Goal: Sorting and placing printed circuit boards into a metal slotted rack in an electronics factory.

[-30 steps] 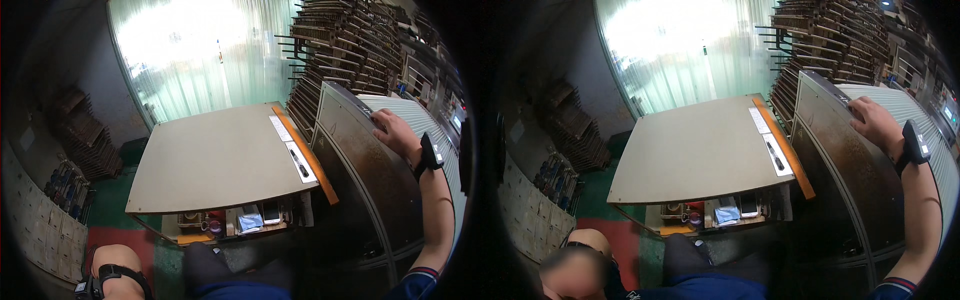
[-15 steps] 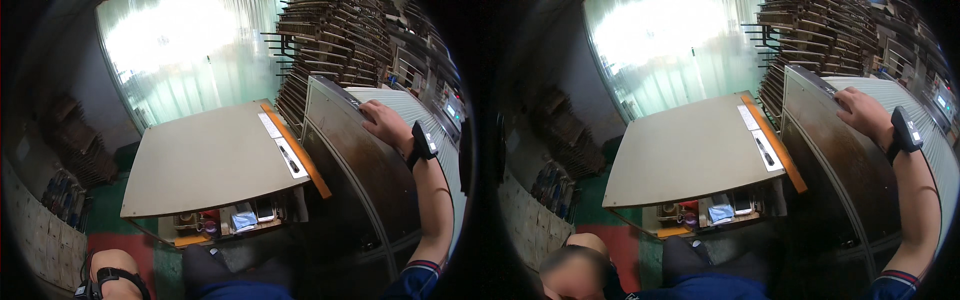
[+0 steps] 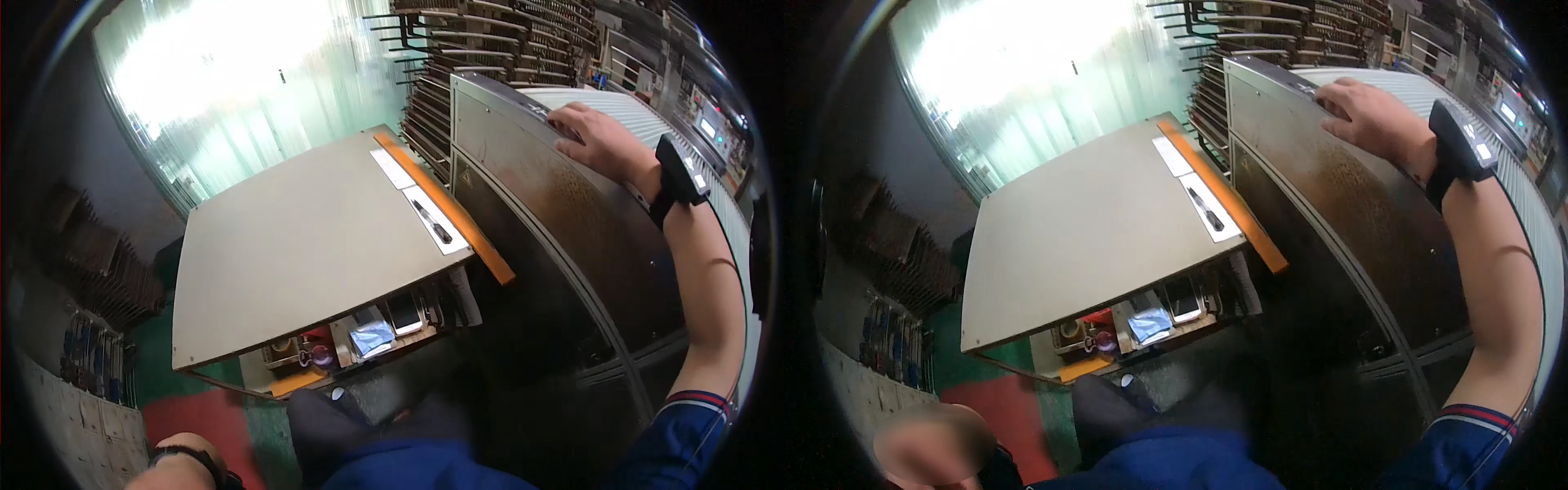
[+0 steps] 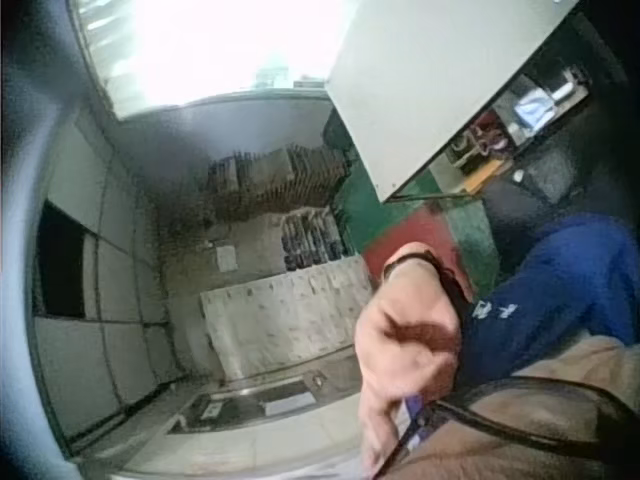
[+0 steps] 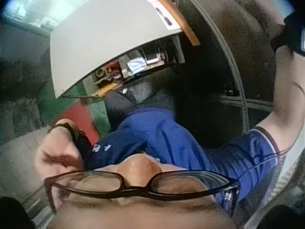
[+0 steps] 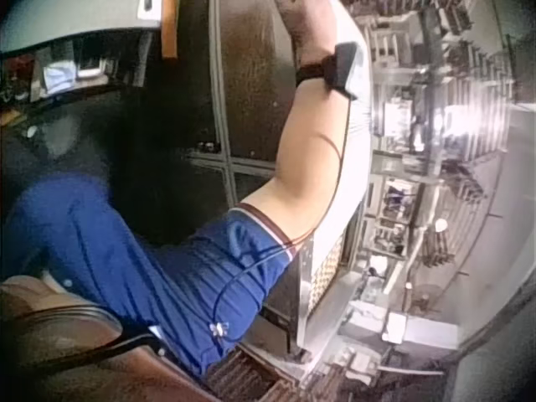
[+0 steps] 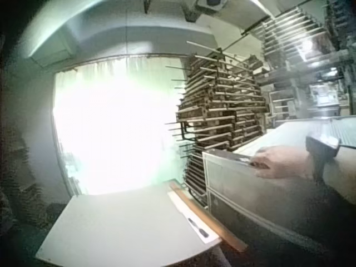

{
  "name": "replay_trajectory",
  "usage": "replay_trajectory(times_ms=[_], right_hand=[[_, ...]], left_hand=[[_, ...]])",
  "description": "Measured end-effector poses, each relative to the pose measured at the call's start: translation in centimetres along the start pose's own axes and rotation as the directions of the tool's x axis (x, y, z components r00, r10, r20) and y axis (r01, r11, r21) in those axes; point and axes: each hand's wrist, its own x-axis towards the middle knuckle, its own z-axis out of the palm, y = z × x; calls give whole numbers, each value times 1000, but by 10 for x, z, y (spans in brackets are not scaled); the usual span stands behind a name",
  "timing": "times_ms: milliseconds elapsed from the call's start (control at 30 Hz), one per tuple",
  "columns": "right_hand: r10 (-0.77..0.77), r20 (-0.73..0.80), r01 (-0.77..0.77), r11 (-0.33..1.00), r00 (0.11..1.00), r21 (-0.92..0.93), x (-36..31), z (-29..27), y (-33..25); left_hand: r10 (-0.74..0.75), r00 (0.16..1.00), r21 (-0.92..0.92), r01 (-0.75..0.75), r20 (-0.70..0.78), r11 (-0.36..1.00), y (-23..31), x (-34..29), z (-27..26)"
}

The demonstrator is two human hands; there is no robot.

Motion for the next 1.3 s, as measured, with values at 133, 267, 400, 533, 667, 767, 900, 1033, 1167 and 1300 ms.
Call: replay_trajectory(times_ms=[133,267,400,533,667,767,900,1033,1167,1300], right_hand=[[-19,-56,19,1000,998,-3,3,1,-6],[-13,-34,11,997,999,-70,0,9,5],[-11,-13,10,998,1000,-57,2,7,4],[-12,-28,9,997,1000,-74,2,4,2],[-29,-20,27,995,999,-100,0,4,4],[65,68,-59,995,996,-78,2,-5,-11],[23,38,-19,996,999,-91,2,1,-4],[34,67,-28,996,997,-85,3,-5,-16],[-122,-41,107,958,992,-265,3,-6,-23],[-572,142,578,722,808,-379,-3,-8,-30]], left_hand=[[-747,595,-88,796,297,598,14,-69,-12],[-776,458,230,776,433,587,-37,-175,71],[-895,199,475,790,399,388,-31,-274,62],[-942,11,560,802,336,209,-15,-319,58],[-943,6,563,801,333,204,-13,-319,64],[-944,-89,548,830,318,106,-11,-324,59],[-945,-63,550,824,321,132,-13,-320,59],[-939,-149,479,878,309,19,-14,-323,64],[-946,-49,501,856,320,125,-14,-324,58],[-940,11,485,854,340,186,-18,-323,65]])
